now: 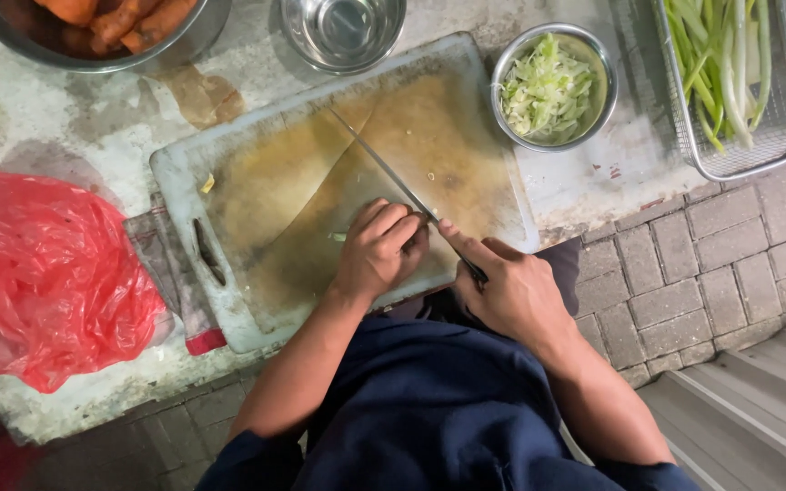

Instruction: Slicing green onions into small pieces on a cutting board using a kitchen knife

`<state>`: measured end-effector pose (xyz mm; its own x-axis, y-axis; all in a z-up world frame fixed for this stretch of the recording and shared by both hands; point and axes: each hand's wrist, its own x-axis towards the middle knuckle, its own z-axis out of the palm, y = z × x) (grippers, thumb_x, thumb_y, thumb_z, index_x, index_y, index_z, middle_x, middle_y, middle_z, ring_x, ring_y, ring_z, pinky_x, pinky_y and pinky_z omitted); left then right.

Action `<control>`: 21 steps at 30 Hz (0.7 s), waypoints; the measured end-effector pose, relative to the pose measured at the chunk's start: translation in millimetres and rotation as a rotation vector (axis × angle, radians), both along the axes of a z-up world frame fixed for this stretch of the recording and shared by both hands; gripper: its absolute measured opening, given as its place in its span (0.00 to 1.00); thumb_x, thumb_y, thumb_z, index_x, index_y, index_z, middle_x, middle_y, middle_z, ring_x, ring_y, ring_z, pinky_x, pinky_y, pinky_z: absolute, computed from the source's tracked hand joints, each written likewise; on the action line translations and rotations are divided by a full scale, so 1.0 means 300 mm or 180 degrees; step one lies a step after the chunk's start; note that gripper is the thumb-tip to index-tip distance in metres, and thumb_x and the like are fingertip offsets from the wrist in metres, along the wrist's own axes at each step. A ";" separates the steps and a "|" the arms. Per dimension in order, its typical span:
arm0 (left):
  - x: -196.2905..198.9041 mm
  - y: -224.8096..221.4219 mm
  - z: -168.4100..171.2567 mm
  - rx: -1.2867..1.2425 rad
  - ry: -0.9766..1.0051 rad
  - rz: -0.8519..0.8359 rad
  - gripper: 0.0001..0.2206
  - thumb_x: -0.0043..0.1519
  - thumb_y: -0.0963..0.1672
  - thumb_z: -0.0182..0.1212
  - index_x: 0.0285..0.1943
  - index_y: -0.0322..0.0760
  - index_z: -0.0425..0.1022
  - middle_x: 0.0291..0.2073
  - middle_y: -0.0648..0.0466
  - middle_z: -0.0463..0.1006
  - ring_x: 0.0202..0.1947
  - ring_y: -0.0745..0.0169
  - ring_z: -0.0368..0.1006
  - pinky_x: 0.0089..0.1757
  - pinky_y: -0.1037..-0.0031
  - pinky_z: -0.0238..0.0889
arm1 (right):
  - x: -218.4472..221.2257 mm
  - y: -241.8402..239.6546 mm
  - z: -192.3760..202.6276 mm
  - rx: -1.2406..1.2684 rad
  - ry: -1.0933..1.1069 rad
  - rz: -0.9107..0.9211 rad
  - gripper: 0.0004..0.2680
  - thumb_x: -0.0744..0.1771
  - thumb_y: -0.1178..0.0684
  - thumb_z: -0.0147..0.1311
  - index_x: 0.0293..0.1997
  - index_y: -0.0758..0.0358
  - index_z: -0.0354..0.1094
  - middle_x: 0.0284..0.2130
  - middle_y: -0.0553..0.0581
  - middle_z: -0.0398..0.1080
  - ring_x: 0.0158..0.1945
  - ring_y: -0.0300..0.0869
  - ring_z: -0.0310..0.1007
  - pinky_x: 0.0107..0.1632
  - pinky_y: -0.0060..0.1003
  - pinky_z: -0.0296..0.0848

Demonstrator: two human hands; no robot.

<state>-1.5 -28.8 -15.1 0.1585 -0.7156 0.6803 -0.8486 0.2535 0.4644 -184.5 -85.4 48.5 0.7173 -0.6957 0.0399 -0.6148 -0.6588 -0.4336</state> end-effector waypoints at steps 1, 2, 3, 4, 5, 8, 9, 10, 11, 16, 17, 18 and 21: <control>-0.002 -0.002 0.001 -0.0001 0.0012 -0.0007 0.06 0.51 0.37 0.62 0.25 0.38 0.69 0.22 0.55 0.65 0.22 0.55 0.66 0.29 0.70 0.65 | -0.016 0.005 -0.001 -0.0001 0.0012 -0.0007 0.17 0.62 0.49 0.51 0.56 0.35 0.70 0.25 0.49 0.71 0.22 0.55 0.74 0.26 0.49 0.74; -0.004 -0.004 0.002 -0.0009 -0.0007 0.0022 0.07 0.52 0.38 0.61 0.24 0.39 0.69 0.22 0.55 0.64 0.22 0.55 0.66 0.29 0.71 0.64 | -0.033 0.010 -0.003 0.0031 0.0003 -0.0004 0.17 0.61 0.50 0.51 0.56 0.36 0.71 0.25 0.49 0.72 0.22 0.55 0.74 0.25 0.49 0.74; -0.004 -0.004 0.004 -0.0014 -0.0035 0.0055 0.08 0.53 0.38 0.61 0.23 0.40 0.68 0.21 0.56 0.63 0.21 0.56 0.66 0.28 0.71 0.64 | -0.048 0.016 -0.005 0.0067 -0.0015 0.0003 0.17 0.61 0.51 0.52 0.56 0.38 0.71 0.25 0.49 0.72 0.22 0.55 0.74 0.24 0.49 0.74; -0.006 -0.007 -0.004 -0.0011 -0.0032 0.0052 0.08 0.53 0.38 0.61 0.23 0.40 0.68 0.21 0.56 0.63 0.21 0.56 0.66 0.28 0.71 0.64 | -0.066 0.023 -0.005 0.0069 -0.0011 0.0000 0.17 0.61 0.51 0.52 0.56 0.38 0.71 0.25 0.49 0.72 0.22 0.55 0.74 0.24 0.49 0.74; -0.006 -0.005 -0.011 -0.0020 -0.0031 0.0074 0.08 0.53 0.37 0.61 0.24 0.40 0.69 0.22 0.55 0.64 0.22 0.55 0.66 0.29 0.71 0.64 | -0.083 0.030 -0.005 0.0114 -0.0027 -0.0046 0.17 0.61 0.51 0.53 0.55 0.37 0.71 0.25 0.49 0.72 0.22 0.54 0.74 0.24 0.48 0.74; -0.002 -0.006 -0.029 -0.0046 -0.0007 0.0081 0.06 0.51 0.37 0.61 0.24 0.39 0.69 0.23 0.54 0.66 0.23 0.54 0.67 0.30 0.71 0.65 | -0.137 0.047 -0.014 0.0157 -0.0039 -0.0121 0.18 0.60 0.50 0.54 0.56 0.35 0.71 0.25 0.48 0.72 0.22 0.53 0.74 0.24 0.48 0.74; -0.005 -0.002 -0.035 -0.0052 0.0029 0.0052 0.06 0.50 0.37 0.61 0.25 0.39 0.70 0.24 0.54 0.66 0.23 0.53 0.67 0.30 0.70 0.65 | -0.160 0.057 -0.017 0.0166 -0.0021 -0.0164 0.19 0.60 0.49 0.54 0.57 0.34 0.70 0.25 0.47 0.71 0.22 0.53 0.74 0.23 0.48 0.74; -0.006 0.000 -0.039 -0.0037 0.0039 0.0052 0.06 0.50 0.37 0.61 0.25 0.39 0.70 0.24 0.54 0.66 0.23 0.53 0.67 0.30 0.70 0.65 | -0.179 0.065 -0.016 0.0180 -0.0011 -0.0164 0.19 0.60 0.49 0.54 0.57 0.34 0.70 0.25 0.47 0.71 0.22 0.53 0.74 0.23 0.48 0.74; -0.005 -0.002 -0.043 -0.0040 -0.0005 0.0055 0.06 0.49 0.36 0.59 0.25 0.39 0.69 0.23 0.54 0.65 0.23 0.54 0.66 0.30 0.71 0.65 | -0.197 0.071 -0.016 0.0217 0.0055 -0.0193 0.19 0.60 0.49 0.54 0.57 0.33 0.70 0.25 0.47 0.71 0.21 0.53 0.74 0.24 0.49 0.74; -0.005 -0.007 -0.020 -0.0062 -0.0069 0.0068 0.07 0.50 0.36 0.58 0.24 0.40 0.70 0.22 0.55 0.65 0.21 0.56 0.66 0.30 0.74 0.65 | -0.266 0.096 0.006 0.0225 0.0282 -0.0238 0.18 0.60 0.49 0.53 0.56 0.31 0.70 0.24 0.49 0.72 0.21 0.57 0.73 0.25 0.54 0.74; -0.002 -0.005 0.008 0.0060 -0.0098 -0.0019 0.07 0.50 0.34 0.58 0.24 0.36 0.68 0.23 0.54 0.66 0.23 0.58 0.62 0.31 0.74 0.63 | -0.281 0.095 0.012 0.0332 0.0386 -0.0054 0.19 0.62 0.50 0.54 0.61 0.36 0.66 0.24 0.48 0.68 0.19 0.54 0.69 0.24 0.50 0.72; 0.000 -0.002 0.036 0.0185 -0.0123 -0.0106 0.08 0.50 0.31 0.57 0.24 0.32 0.67 0.24 0.53 0.66 0.24 0.59 0.58 0.32 0.74 0.61 | -0.296 0.095 0.017 0.0439 0.0489 0.0130 0.21 0.64 0.51 0.54 0.65 0.41 0.61 0.23 0.46 0.65 0.17 0.51 0.65 0.22 0.47 0.70; 0.001 0.002 0.029 0.0216 -0.0116 -0.0098 0.07 0.52 0.32 0.59 0.26 0.32 0.69 0.25 0.53 0.68 0.25 0.59 0.61 0.33 0.73 0.62 | -0.340 0.102 0.035 0.0387 0.0669 0.0163 0.21 0.64 0.51 0.54 0.66 0.41 0.61 0.22 0.47 0.63 0.14 0.51 0.59 0.19 0.44 0.69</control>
<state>-1.3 -28.3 -6.2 0.1116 -0.7644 0.6350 -0.8576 0.2488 0.4502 -286.5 -54.8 58.9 0.7354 -0.6488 -0.1957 -0.6671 -0.6421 -0.3778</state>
